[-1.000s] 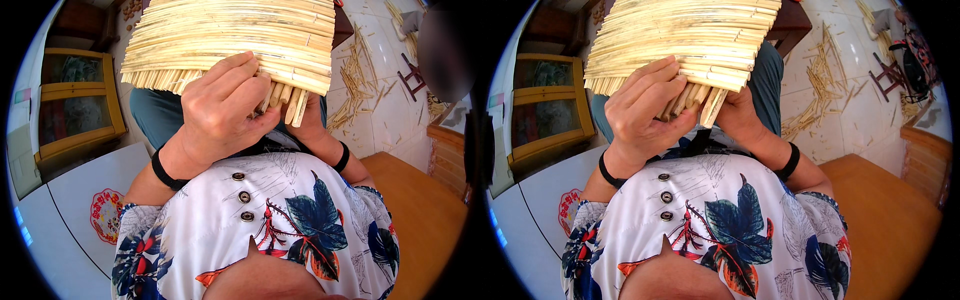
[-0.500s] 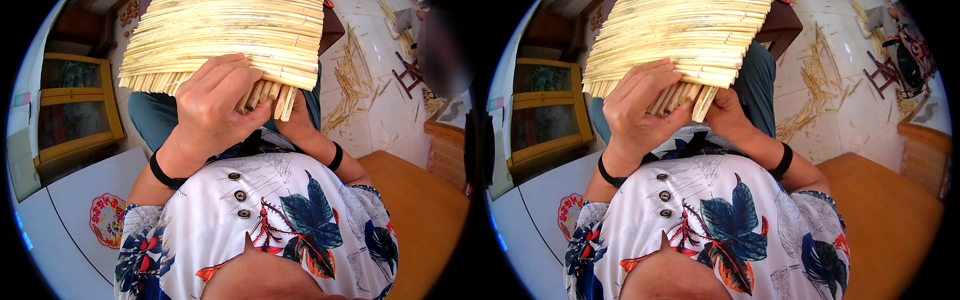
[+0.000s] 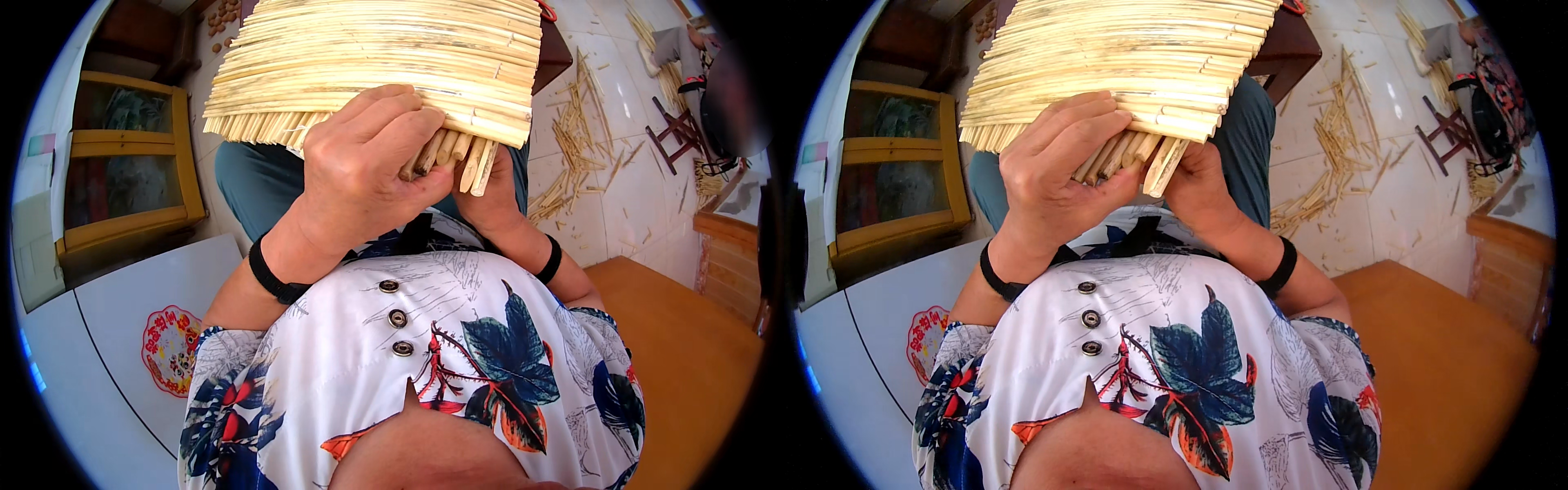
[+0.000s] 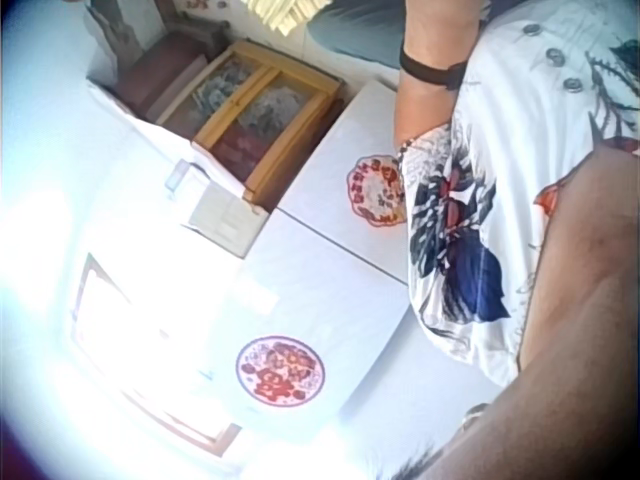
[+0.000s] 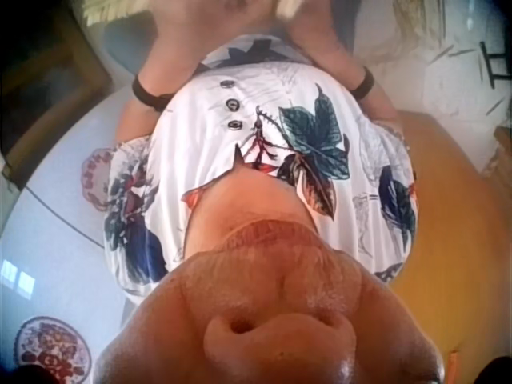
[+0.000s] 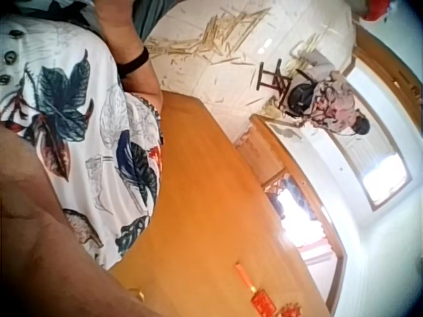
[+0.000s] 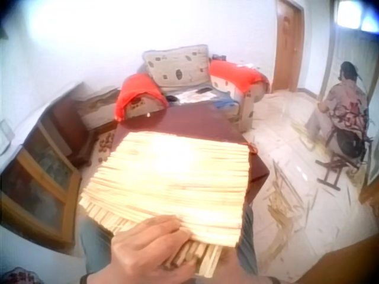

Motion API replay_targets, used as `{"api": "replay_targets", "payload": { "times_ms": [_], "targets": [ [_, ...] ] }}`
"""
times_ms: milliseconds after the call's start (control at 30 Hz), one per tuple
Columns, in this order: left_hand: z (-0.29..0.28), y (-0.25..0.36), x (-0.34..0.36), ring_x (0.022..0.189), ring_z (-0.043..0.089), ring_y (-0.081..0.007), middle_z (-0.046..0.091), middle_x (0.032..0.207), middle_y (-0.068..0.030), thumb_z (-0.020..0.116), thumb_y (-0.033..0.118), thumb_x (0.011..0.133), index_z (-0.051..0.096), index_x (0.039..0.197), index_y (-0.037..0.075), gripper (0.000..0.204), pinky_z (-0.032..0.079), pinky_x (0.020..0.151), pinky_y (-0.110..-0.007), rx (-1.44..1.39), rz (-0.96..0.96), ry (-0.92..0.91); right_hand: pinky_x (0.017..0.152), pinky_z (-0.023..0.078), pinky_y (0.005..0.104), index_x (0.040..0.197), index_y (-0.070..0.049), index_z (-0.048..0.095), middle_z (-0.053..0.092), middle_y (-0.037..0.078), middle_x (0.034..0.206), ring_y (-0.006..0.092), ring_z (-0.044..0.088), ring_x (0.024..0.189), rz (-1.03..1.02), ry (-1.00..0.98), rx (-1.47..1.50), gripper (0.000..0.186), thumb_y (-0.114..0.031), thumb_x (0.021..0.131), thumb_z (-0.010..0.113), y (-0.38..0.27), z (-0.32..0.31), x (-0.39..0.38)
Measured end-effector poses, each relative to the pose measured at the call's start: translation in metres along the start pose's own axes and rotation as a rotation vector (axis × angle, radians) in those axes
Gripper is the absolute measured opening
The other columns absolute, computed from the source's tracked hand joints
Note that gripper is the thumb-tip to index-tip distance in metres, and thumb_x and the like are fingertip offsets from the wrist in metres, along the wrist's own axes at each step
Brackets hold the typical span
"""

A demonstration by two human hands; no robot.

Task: The person weaves a bundle of bamboo strips using a white string. They hold the bundle in their left hand and wrap the string around the strips with their right hand, periodically tightening the knot to secure the assembly.

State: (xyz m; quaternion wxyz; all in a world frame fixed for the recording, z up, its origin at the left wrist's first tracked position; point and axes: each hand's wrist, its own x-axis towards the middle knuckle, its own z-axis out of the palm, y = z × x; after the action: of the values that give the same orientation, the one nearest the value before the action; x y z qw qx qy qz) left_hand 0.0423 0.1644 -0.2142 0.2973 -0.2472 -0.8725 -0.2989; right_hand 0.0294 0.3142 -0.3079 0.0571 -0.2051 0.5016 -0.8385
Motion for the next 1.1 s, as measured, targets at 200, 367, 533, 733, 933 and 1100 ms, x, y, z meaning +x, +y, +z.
{"api": "replay_targets", "payload": {
  "times_ms": [200, 367, 533, 733, 933, 1100],
  "targets": [
    [0.003, -0.002, -0.003, 0.083, 0.066, -0.0289, 0.066, 0.089, -0.0153, 0.072, 0.005, 0.056, 0.066, 0.088, 0.000, 0.033, 0.053, 0.071, -0.032, -0.009, 0.010, 0.011, 0.089, 0.048, 0.0303, 0.121, -0.003, 0.050, 0.057, 0.008, 0.117, 0.0166, 0.057, 0.105, -0.023, -0.048, -0.194, 0.039, -0.009, 0.085, 0.063, -0.007, -0.005, 0.005],
    [0.004, -0.003, -0.001, 0.082, 0.065, -0.0284, 0.066, 0.089, -0.0147, 0.072, 0.004, 0.055, 0.066, 0.089, 0.001, 0.034, 0.053, 0.071, -0.032, -0.019, 0.000, 0.012, 0.088, 0.048, 0.0323, 0.122, -0.002, 0.050, 0.057, 0.010, 0.117, 0.0193, 0.057, 0.105, 0.318, 0.042, 0.052, 0.042, -0.007, 0.083, 0.065, -0.017, -0.010, 0.011],
    [0.004, -0.003, -0.002, 0.083, 0.065, -0.0278, 0.066, 0.089, -0.0140, 0.072, 0.004, 0.055, 0.066, 0.089, 0.001, 0.035, 0.052, 0.072, -0.032, -0.009, 0.002, 0.019, 0.087, 0.049, 0.0322, 0.123, -0.004, 0.050, 0.057, 0.010, 0.117, 0.0194, 0.058, 0.104, 0.289, -0.061, 0.176, 0.042, -0.007, 0.084, 0.064, -0.008, -0.020, 0.008],
    [0.006, -0.004, 0.000, 0.082, 0.065, -0.0279, 0.066, 0.089, -0.0139, 0.073, 0.004, 0.056, 0.066, 0.090, 0.001, 0.035, 0.053, 0.071, -0.032, 0.008, 0.024, 0.026, 0.047, 0.048, 0.0241, 0.108, -0.001, 0.055, 0.063, 0.009, 0.082, 0.0140, 0.060, 0.058, 0.091, 0.019, 0.124, 0.020, 0.001, 0.091, 0.047, -0.013, 0.001, 0.012],
    [0.007, -0.005, 0.000, 0.082, 0.065, -0.0284, 0.066, 0.088, -0.0145, 0.073, 0.004, 0.055, 0.066, 0.090, 0.002, 0.036, 0.053, 0.069, -0.032, 0.003, 0.040, 0.030, 0.044, 0.047, 0.0236, 0.108, -0.001, 0.056, 0.064, 0.010, 0.084, 0.0149, 0.060, 0.059, 0.199, 0.077, 0.081, 0.019, 0.000, 0.092, 0.046, -0.026, 0.006, 0.016],
    [0.014, -0.007, -0.001, 0.082, 0.065, -0.0278, 0.066, 0.088, -0.0143, 0.074, 0.004, 0.054, 0.066, 0.090, 0.002, 0.037, 0.053, 0.070, -0.032, -0.020, 0.031, 0.034, 0.047, 0.051, 0.0278, 0.110, 0.001, 0.054, 0.063, 0.013, 0.090, 0.0205, 0.063, 0.065, 0.229, 0.000, 0.536, 0.020, -0.001, 0.091, 0.046, -0.023, -0.007, 0.019]
  ]
}}
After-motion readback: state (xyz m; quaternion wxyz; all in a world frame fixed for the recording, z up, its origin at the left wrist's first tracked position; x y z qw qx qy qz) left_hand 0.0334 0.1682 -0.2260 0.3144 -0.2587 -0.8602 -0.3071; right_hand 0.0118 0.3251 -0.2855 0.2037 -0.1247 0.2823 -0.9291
